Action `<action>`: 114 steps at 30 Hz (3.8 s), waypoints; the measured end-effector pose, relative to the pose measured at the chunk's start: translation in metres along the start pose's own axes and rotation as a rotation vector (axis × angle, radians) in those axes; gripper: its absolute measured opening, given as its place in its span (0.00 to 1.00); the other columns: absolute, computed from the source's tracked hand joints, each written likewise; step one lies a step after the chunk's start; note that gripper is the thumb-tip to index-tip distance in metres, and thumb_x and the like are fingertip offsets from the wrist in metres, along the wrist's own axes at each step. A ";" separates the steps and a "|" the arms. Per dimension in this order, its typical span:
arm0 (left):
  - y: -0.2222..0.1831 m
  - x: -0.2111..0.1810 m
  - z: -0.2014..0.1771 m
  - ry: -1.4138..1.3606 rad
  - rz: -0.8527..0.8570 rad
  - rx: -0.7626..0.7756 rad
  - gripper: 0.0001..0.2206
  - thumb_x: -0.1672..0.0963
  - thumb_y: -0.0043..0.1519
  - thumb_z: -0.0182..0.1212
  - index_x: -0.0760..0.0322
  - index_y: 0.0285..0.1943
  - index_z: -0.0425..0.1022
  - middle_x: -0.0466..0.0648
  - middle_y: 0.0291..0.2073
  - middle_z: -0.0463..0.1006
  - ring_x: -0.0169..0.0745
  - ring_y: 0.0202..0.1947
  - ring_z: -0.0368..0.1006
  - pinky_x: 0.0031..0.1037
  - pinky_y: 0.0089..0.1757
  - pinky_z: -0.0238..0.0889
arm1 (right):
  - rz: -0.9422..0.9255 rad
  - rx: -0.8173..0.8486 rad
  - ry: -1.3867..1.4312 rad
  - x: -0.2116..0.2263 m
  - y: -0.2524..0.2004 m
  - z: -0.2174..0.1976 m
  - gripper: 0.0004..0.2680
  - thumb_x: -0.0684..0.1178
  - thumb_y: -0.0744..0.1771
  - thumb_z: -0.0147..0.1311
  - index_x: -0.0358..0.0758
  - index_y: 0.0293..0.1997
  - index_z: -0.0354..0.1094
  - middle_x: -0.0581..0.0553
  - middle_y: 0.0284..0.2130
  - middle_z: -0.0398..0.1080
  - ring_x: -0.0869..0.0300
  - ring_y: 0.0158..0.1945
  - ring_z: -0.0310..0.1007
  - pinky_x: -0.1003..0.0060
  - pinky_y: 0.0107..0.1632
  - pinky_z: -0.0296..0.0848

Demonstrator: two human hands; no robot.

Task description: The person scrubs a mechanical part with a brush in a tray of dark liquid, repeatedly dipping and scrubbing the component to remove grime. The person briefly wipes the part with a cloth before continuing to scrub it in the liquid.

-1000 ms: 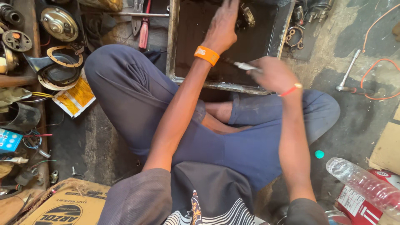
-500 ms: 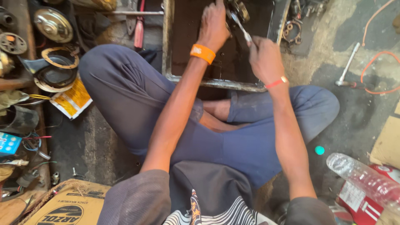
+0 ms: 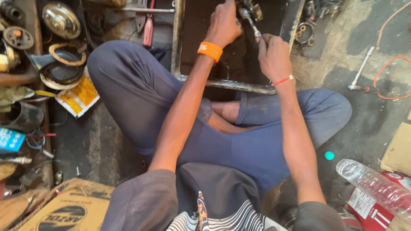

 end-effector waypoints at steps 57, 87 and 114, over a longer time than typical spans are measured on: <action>-0.016 -0.026 0.012 0.162 0.031 -0.107 0.41 0.67 0.48 0.63 0.66 0.74 0.52 0.63 0.52 0.74 0.68 0.55 0.70 0.50 0.53 0.70 | 0.088 0.111 -0.098 0.001 0.002 -0.003 0.12 0.49 0.73 0.49 0.28 0.44 0.76 0.23 0.30 0.69 0.32 0.36 0.72 0.47 0.39 0.70; -0.003 -0.013 0.008 -0.047 -0.067 0.295 0.43 0.64 0.49 0.63 0.76 0.77 0.47 0.64 0.41 0.77 0.66 0.49 0.74 0.45 0.52 0.70 | 0.099 0.014 -0.131 0.008 0.004 -0.006 0.11 0.49 0.72 0.49 0.32 0.41 0.76 0.27 0.31 0.72 0.31 0.38 0.72 0.43 0.41 0.70; 0.001 -0.012 -0.007 0.013 -0.075 0.166 0.43 0.60 0.40 0.75 0.74 0.66 0.54 0.68 0.46 0.75 0.72 0.49 0.73 0.48 0.50 0.71 | 0.127 0.377 -0.292 -0.019 -0.013 0.000 0.10 0.51 0.67 0.51 0.37 0.40 0.79 0.26 0.29 0.73 0.31 0.36 0.74 0.41 0.44 0.71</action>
Point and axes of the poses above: each hand's wrist, its own y-axis towards the middle knuckle, its own z-axis out of the palm, x = y × z, the point moved 3 cm from there along y, towards the middle knuckle
